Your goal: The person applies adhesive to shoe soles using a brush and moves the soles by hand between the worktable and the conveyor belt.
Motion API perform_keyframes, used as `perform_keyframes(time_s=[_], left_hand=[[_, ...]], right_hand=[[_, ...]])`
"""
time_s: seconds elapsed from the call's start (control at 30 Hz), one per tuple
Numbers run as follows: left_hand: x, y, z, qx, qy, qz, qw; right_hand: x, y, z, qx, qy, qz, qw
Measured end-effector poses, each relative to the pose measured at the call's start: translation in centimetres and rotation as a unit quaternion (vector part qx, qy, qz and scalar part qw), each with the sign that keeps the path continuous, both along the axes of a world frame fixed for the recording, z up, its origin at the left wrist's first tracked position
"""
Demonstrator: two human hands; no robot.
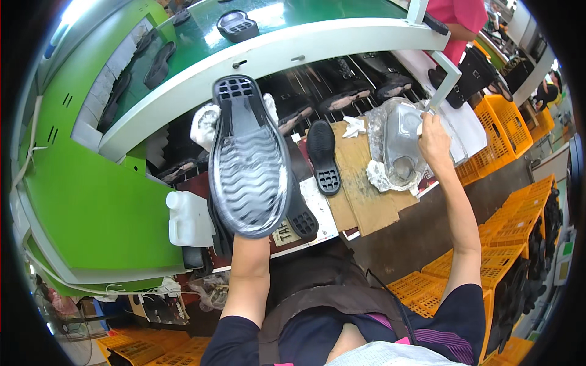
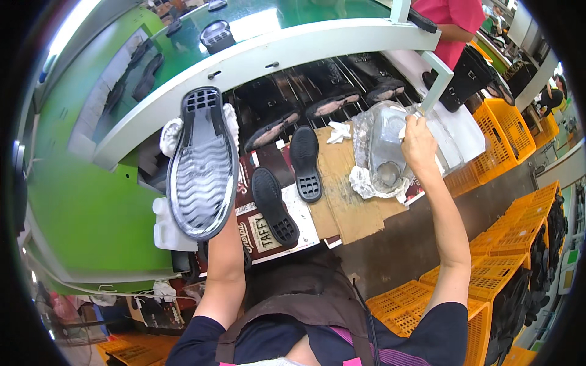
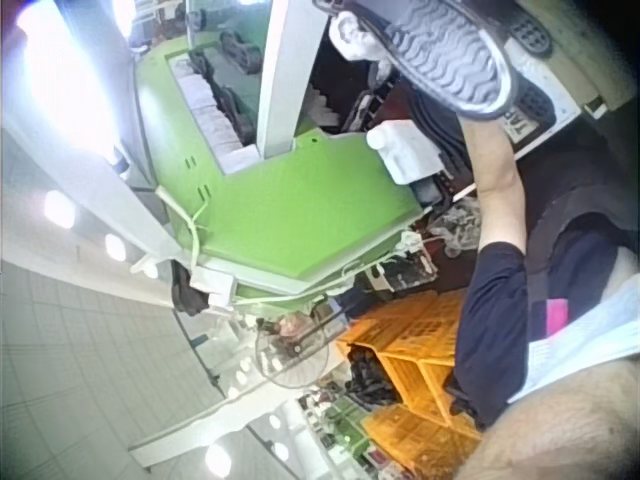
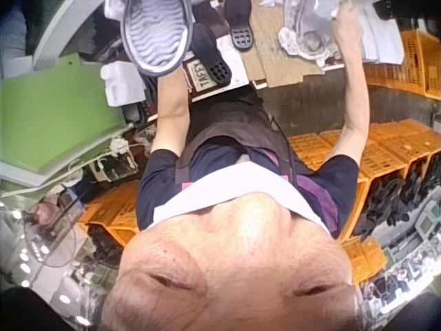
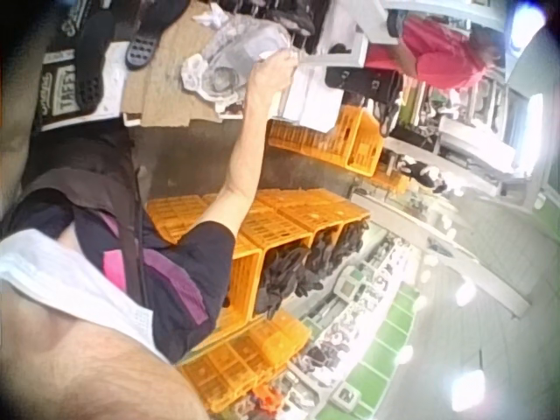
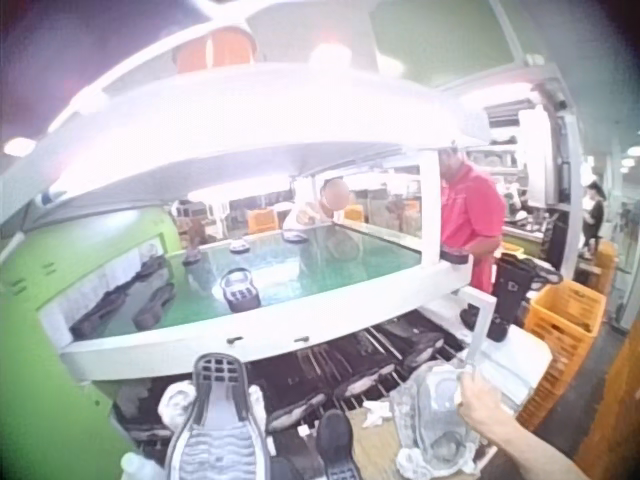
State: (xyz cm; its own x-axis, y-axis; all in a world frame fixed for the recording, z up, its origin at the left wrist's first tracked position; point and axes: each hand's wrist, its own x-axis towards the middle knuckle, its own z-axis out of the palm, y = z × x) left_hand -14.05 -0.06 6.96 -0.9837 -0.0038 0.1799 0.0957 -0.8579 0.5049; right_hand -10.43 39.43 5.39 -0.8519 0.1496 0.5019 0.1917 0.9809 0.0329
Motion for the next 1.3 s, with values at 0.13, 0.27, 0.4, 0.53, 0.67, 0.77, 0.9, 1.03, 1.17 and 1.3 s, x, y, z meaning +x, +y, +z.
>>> perform_keyframes(time_s=[0.13,0.27,0.4,0.53,0.67,0.77,0.9,1.03,1.17,1.3], left_hand=[[-7.3,-0.7,4.5,-0.025,0.034,0.029,0.999],[-9.8,0.5,6.0,-0.045,0.054,0.032,0.997],[-11.3,0.8,7.4,-0.068,0.065,0.040,0.995],[-11.5,0.2,6.9,-0.090,0.070,0.051,0.992],[-12.6,-0.2,7.4,-0.113,0.075,0.063,0.989],[-14.1,-0.6,6.5,-0.135,0.065,0.066,0.986],[-16.9,-2.0,2.2,-0.177,0.011,0.040,0.983],[-19.1,-7.9,-4.1,-0.227,-0.066,0.018,0.971],[-15.1,-8.4,-7.8,-0.264,-0.098,0.019,0.959],[-9.8,-6.2,-9.7,-0.286,-0.109,0.026,0.952]], right_hand=[[-3.0,0.4,-1.5,0.052,-0.036,-0.018,0.998],[-3.4,0.8,-0.8,0.095,-0.089,-0.017,0.991],[-3.8,1.6,-0.3,0.124,-0.115,0.050,0.984],[-3.7,1.7,-0.2,0.138,-0.138,0.096,0.976],[-3.2,1.8,0.4,0.131,-0.134,0.135,0.973],[-2.9,1.6,0.4,0.126,-0.164,0.150,0.967],[-3.5,3.7,-0.2,0.141,-0.173,0.136,0.965],[-3.5,1.8,2.0,0.133,-0.144,0.178,0.964],[-1.4,-3.6,2.9,0.038,-0.117,0.244,0.962],[1.4,-9.3,-0.1,-0.057,-0.117,0.322,0.938]])
